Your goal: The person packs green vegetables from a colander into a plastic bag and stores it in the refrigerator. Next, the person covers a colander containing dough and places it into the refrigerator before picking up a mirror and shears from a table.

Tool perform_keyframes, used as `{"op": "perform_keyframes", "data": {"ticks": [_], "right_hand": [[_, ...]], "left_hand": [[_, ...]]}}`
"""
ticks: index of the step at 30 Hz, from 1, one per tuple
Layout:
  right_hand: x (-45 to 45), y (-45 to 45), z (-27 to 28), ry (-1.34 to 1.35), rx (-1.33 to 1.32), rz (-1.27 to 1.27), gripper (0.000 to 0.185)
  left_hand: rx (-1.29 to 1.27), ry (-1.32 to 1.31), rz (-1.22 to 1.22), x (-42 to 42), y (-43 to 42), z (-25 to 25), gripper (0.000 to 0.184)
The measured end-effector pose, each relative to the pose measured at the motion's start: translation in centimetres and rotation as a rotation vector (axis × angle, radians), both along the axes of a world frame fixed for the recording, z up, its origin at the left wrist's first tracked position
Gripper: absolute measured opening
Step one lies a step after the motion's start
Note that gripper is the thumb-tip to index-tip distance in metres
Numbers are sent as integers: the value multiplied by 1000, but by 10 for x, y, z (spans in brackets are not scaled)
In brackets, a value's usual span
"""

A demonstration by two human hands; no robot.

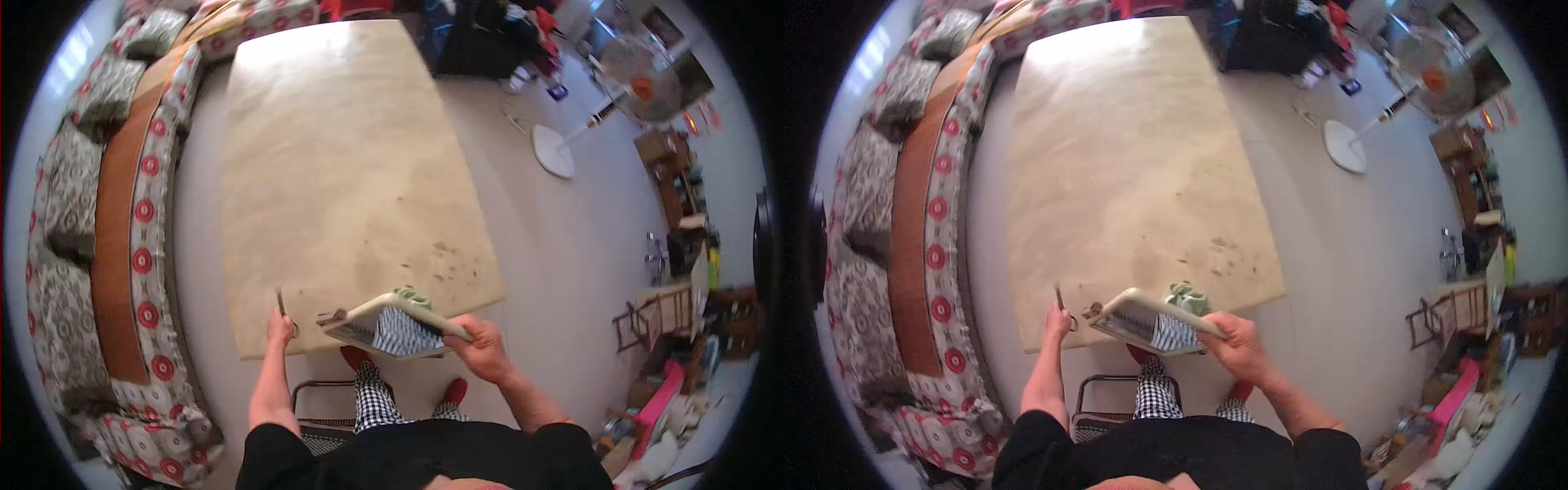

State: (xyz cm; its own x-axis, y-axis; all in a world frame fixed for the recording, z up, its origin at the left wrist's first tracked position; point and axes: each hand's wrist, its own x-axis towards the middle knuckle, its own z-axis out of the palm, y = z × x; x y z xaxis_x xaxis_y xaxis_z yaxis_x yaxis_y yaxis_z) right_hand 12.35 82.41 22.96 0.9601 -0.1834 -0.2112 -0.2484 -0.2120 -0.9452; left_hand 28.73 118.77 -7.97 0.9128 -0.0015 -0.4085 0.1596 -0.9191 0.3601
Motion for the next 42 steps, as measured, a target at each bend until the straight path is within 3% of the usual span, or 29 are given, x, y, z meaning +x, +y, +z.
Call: {"op": "perform_keyframes", "data": {"ticks": [2,4,7,10,12,14,15,17,18,20,21,22,25,27,29,32,35,38,41,42], "right_hand": [[-45,-42,13,-8,104,-129,10],[-95,-80,24,-82,136,-228,10],[-179,-135,43,-161,137,-321,10],[-262,-185,61,-235,12,-367,10],[-306,-214,69,-338,-179,-340,13],[-344,-239,71,-472,-458,-274,18],[-366,-250,70,-483,-499,-267,19],[-399,-278,68,-517,-582,-223,22],[-412,-294,73,-533,-662,-200,21],[-437,-330,87,-551,-815,-133,21],[-415,-306,89,-539,-872,-138,20],[-422,-311,89,-529,-915,-142,20],[-439,-368,84,-520,-912,-208,20],[-427,-403,75,-476,-876,-379,21],[-418,-436,73,-428,-814,-612,23],[-423,-498,71,-270,-977,-577,41],[-433,-527,82,-116,-788,-773,69],[-458,-562,89,-153,-628,-958,85],[-480,-586,90,-427,-4,-1289,82],[-486,-591,90,-366,34,-1396,78]], "left_hand": [[-446,137,204,-36,-39,42,20],[-1003,389,402,-87,-92,91,15],[-1306,692,243,-162,-190,187,26],[-1506,760,79,-229,-294,241,42],[-1538,938,-69,-245,-347,235,49],[-1263,936,43,-273,-409,276,61],[-1207,808,-176,-292,-439,292,67],[-1369,986,-226,-323,-492,314,68],[-1432,1032,-21,-342,-514,326,66],[-1366,1000,-100,-372,-561,361,64],[-1354,995,-141,-351,-546,367,63],[-1333,1021,-301,-326,-560,323,56],[-1207,876,-291,-356,-637,371,51],[-1379,1111,-269,-295,-705,305,47],[-1366,1133,-239,-297,-760,320,47],[-1363,1140,-291,-294,-859,338,48],[-1282,1241,-383,-293,-936,329,47],[-1172,1348,-570,-326,-1021,349,51],[-1110,1451,-739,-368,-1079,358,55],[-1081,1474,-776,-376,-1090,359,55]]}}
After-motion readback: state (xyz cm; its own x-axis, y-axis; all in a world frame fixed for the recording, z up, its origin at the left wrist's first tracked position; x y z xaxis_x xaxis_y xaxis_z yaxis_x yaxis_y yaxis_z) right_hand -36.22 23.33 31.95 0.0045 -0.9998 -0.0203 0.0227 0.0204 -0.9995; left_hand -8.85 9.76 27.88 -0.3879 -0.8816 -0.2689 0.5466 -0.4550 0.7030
